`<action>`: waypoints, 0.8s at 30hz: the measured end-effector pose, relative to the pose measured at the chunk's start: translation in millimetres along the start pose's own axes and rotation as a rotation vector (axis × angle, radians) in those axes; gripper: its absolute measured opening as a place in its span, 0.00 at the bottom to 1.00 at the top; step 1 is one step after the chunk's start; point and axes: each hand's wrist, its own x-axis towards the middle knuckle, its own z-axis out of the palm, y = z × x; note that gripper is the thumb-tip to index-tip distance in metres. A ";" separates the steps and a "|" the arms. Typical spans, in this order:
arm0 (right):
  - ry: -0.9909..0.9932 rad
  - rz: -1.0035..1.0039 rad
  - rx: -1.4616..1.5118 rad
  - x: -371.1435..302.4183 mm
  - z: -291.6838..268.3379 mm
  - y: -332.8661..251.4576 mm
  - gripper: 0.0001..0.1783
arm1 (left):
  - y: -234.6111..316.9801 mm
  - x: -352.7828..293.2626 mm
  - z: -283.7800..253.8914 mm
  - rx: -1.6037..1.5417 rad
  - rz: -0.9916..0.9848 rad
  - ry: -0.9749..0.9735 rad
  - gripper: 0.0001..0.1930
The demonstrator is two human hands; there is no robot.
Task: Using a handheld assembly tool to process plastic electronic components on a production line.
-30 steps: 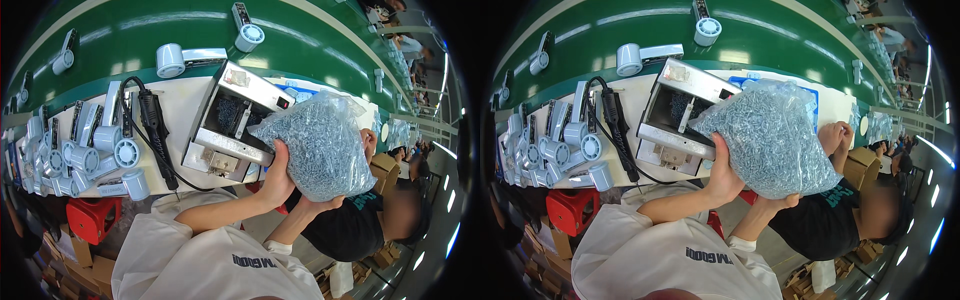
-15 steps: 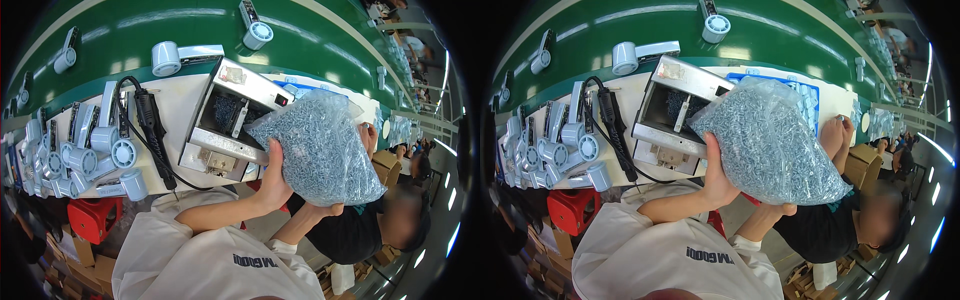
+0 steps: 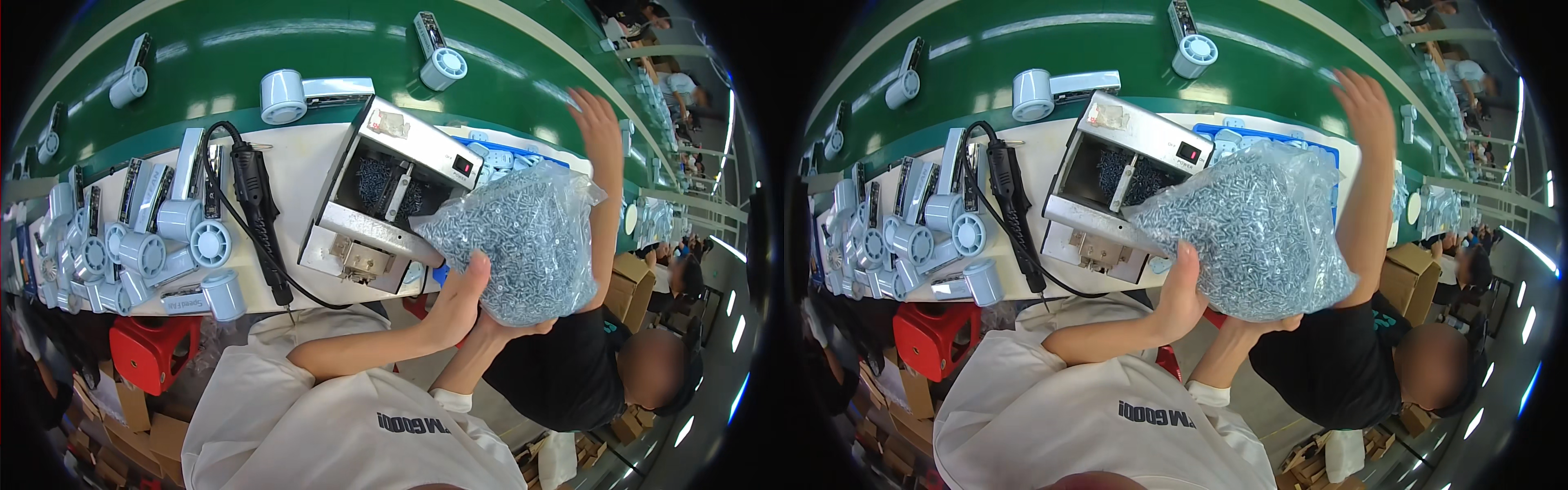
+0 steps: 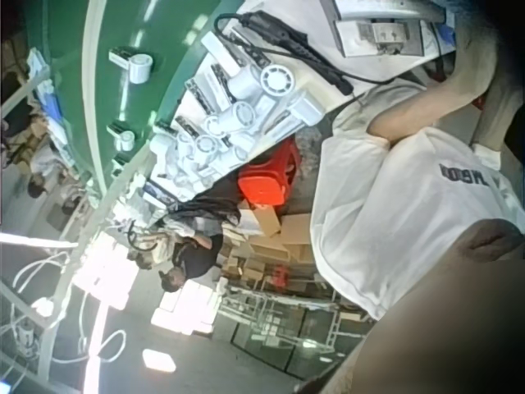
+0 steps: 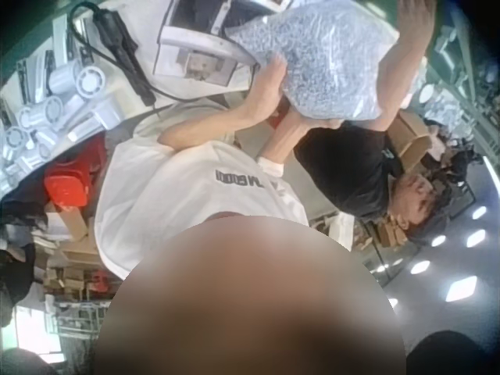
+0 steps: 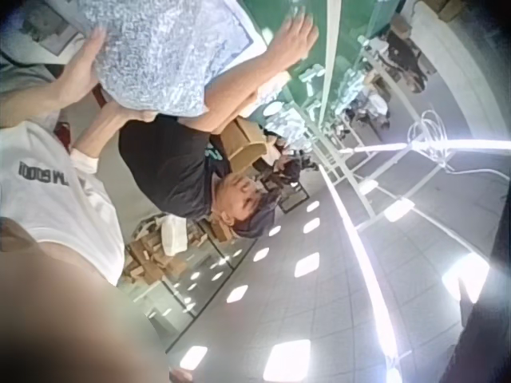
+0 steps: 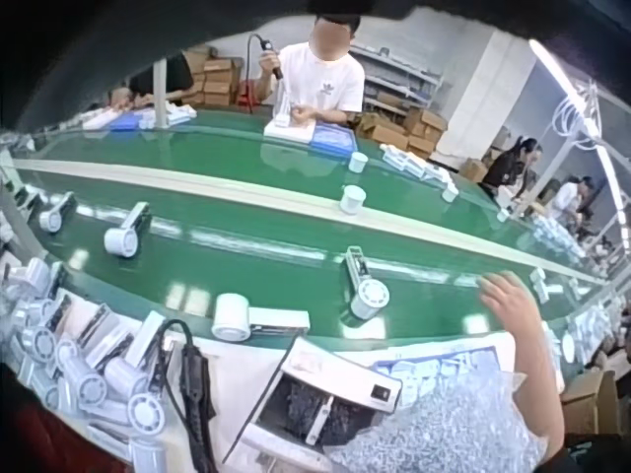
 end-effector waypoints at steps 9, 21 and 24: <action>-1.206 -0.598 -1.022 186.6 -7.0 71.4 0.29 | 34.0 -21.1 22.2 0.551 0.182 -0.130 0.25; -1.266 -1.643 -0.307 270.5 70.6 114.9 0.18 | 77.2 -100.6 46.6 0.850 0.569 -0.271 0.34; -1.075 -1.327 0.071 247.9 91.2 113.2 0.21 | 92.5 -113.0 45.7 0.858 0.616 -0.265 0.36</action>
